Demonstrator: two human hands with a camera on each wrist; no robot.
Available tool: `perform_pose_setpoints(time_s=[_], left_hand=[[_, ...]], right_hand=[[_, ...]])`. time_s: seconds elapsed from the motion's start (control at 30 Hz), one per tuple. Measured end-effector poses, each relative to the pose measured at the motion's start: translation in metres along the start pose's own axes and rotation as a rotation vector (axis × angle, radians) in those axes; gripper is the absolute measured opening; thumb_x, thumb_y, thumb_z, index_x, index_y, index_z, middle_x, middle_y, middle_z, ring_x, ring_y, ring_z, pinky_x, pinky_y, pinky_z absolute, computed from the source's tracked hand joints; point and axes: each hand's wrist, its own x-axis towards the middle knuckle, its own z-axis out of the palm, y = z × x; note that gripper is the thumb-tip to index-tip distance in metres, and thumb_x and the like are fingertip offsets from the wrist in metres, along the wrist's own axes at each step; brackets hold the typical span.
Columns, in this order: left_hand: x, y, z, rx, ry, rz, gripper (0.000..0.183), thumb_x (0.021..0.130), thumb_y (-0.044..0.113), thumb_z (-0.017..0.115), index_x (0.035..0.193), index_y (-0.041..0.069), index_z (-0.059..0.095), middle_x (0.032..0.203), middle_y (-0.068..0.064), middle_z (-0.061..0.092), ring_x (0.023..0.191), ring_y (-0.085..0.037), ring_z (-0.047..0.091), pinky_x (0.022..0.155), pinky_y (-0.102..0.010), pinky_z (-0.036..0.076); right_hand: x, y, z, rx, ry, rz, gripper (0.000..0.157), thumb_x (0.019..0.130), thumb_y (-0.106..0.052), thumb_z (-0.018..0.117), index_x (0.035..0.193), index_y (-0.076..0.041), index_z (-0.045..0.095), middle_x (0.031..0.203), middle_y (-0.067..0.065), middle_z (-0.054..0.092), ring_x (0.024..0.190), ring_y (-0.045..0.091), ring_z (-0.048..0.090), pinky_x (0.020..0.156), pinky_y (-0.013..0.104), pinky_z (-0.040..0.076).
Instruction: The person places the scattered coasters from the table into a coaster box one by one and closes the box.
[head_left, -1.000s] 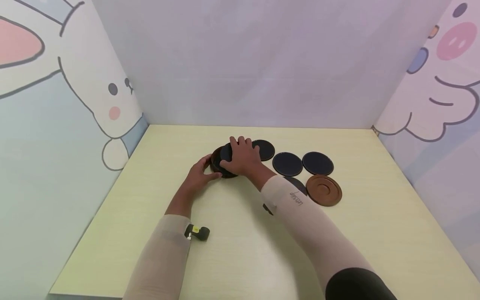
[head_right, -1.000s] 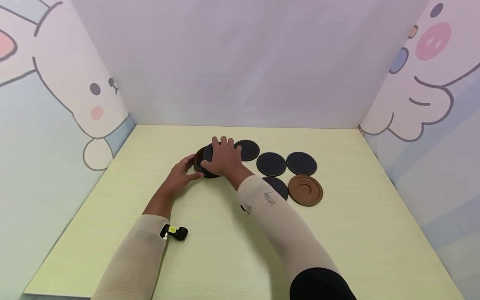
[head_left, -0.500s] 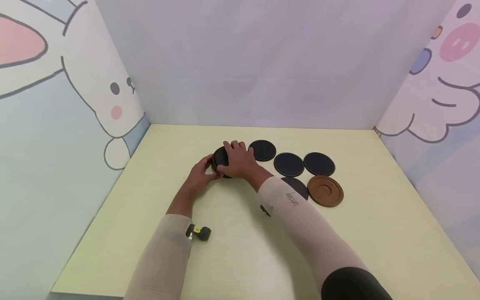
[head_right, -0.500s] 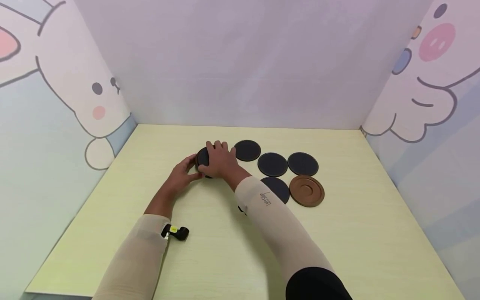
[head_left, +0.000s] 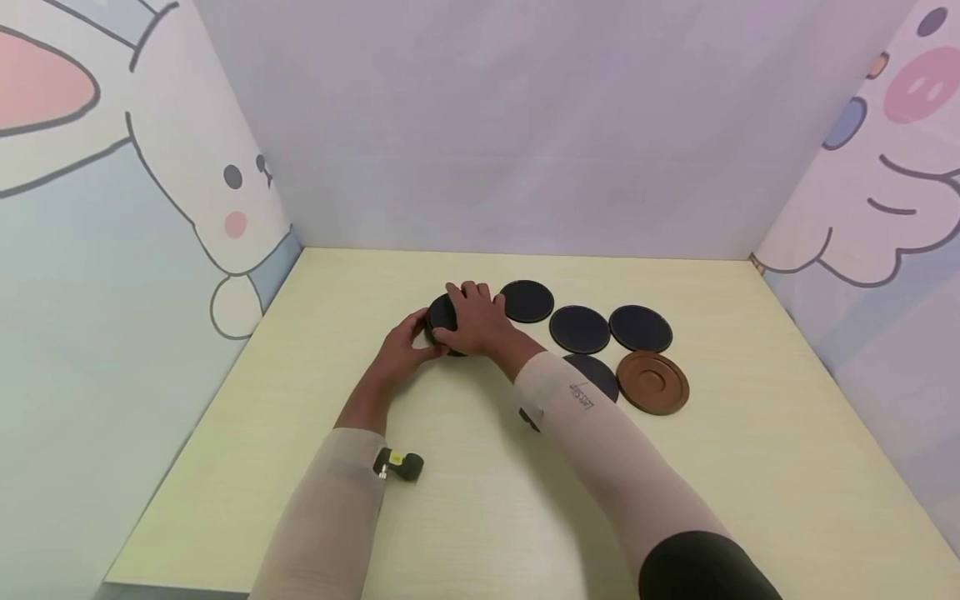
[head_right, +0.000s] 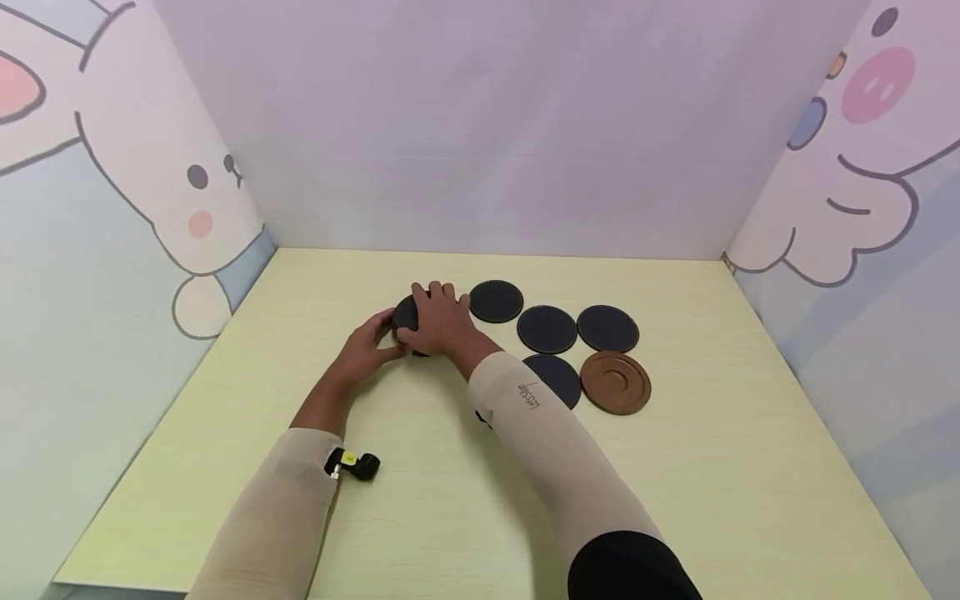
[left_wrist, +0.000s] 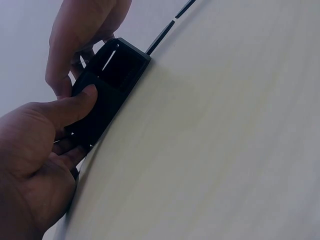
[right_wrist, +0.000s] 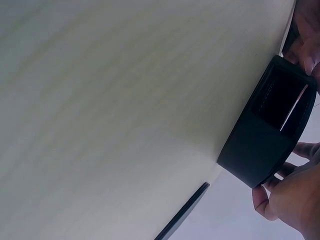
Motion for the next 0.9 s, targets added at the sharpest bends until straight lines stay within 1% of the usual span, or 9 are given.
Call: perform_pose_setpoints(time_s=[0.13, 0.43, 0.6, 0.73, 0.9], left_hand=[[0.000, 0.001, 0.000, 0.004, -0.003, 0.000, 0.094, 0.100, 0.025, 0.083, 0.173, 0.008, 0.028, 0.180, -0.014, 0.032, 0.169, -0.033, 0.029, 0.141, -0.053, 0.025], [0.001, 0.001, 0.000, 0.014, 0.007, 0.008, 0.092, 0.099, 0.023, 0.084, 0.172, 0.007, 0.030, 0.179, -0.015, 0.034, 0.168, -0.034, 0.031, 0.141, -0.053, 0.026], [0.001, 0.000, -0.001, 0.006, 0.005, 0.018, 0.092, 0.099, 0.021, 0.084, 0.172, 0.006, 0.030, 0.179, -0.016, 0.034, 0.168, -0.035, 0.031, 0.140, -0.053, 0.026], [0.002, 0.000, -0.001, 0.009, 0.003, 0.015, 0.091, 0.099, 0.021, 0.084, 0.172, 0.006, 0.031, 0.179, -0.016, 0.034, 0.168, -0.035, 0.031, 0.140, -0.053, 0.027], [0.002, 0.000, 0.000, 0.017, -0.001, 0.004, 0.091, 0.099, 0.021, 0.083, 0.172, 0.007, 0.030, 0.179, -0.016, 0.034, 0.169, -0.035, 0.030, 0.140, -0.052, 0.027]], right_hand=[[-0.001, 0.000, 0.000, -0.013, -0.004, 0.000, 0.088, 0.106, -0.062, 0.058, 0.174, -0.018, 0.026, 0.171, 0.015, 0.038, 0.157, 0.037, 0.035, 0.121, 0.065, 0.040], [-0.004, 0.002, -0.002, -0.035, -0.011, -0.002, 0.087, 0.106, -0.065, 0.056, 0.174, -0.019, 0.028, 0.172, 0.012, 0.036, 0.158, 0.037, 0.034, 0.119, 0.065, 0.038], [-0.004, 0.005, -0.001, -0.019, -0.005, -0.011, 0.089, 0.106, -0.068, 0.055, 0.174, -0.018, 0.028, 0.173, 0.013, 0.036, 0.159, 0.037, 0.034, 0.118, 0.065, 0.038], [-0.004, 0.010, -0.001, 0.013, 0.010, -0.011, 0.090, 0.106, -0.072, 0.049, 0.174, -0.017, 0.028, 0.174, 0.013, 0.036, 0.161, 0.038, 0.034, 0.120, 0.065, 0.036], [-0.004, 0.017, -0.002, 0.097, 0.037, -0.009, 0.083, 0.111, -0.071, 0.035, 0.173, -0.016, 0.031, 0.175, 0.014, 0.036, 0.163, 0.038, 0.031, 0.123, 0.068, 0.032]])
